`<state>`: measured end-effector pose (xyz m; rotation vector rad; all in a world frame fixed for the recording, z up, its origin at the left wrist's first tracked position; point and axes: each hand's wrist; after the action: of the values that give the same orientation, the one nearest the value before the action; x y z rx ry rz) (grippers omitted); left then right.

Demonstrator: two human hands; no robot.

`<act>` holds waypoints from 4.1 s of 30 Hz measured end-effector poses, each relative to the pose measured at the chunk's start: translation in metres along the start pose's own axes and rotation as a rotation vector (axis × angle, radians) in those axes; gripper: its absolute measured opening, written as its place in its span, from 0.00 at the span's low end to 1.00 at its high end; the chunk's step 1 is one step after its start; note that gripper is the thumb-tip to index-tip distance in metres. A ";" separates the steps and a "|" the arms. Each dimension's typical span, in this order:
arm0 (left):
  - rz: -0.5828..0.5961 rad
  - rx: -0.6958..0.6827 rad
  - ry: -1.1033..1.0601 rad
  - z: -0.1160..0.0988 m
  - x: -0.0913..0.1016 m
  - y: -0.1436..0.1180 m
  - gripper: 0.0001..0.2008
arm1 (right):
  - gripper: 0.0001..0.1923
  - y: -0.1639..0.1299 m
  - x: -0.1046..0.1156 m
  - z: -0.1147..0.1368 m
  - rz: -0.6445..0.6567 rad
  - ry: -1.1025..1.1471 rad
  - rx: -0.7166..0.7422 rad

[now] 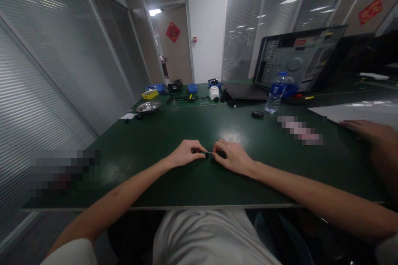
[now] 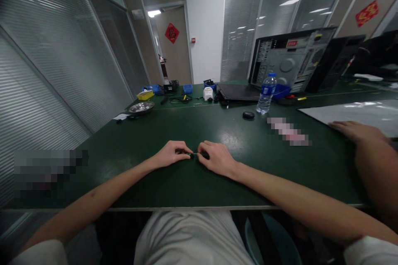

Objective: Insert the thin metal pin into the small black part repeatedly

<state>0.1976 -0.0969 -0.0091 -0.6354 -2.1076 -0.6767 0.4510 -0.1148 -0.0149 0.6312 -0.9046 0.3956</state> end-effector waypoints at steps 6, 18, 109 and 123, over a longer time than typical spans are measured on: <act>-0.037 0.025 -0.040 0.003 -0.005 0.000 0.11 | 0.07 0.002 -0.004 0.000 0.040 -0.016 0.040; -0.151 0.114 -0.134 -0.005 -0.015 -0.002 0.09 | 0.08 0.009 -0.008 0.001 0.113 0.066 0.109; -0.408 0.647 0.704 0.218 0.141 -0.110 0.14 | 0.06 0.007 -0.004 -0.002 -0.033 0.151 0.079; -0.288 0.822 0.944 0.175 0.136 -0.095 0.13 | 0.05 0.007 -0.005 -0.003 -0.032 0.145 0.078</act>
<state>-0.0320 -0.0242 -0.0128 0.4032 -1.3675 -0.1311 0.4459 -0.1080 -0.0181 0.6784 -0.7426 0.4439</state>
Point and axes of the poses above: each hand's wrist, its own y-axis towards the middle knuckle, its own x-axis out of the back of the hand, z = x × y, and after that the axes turned 10 degrees about y, right-handed
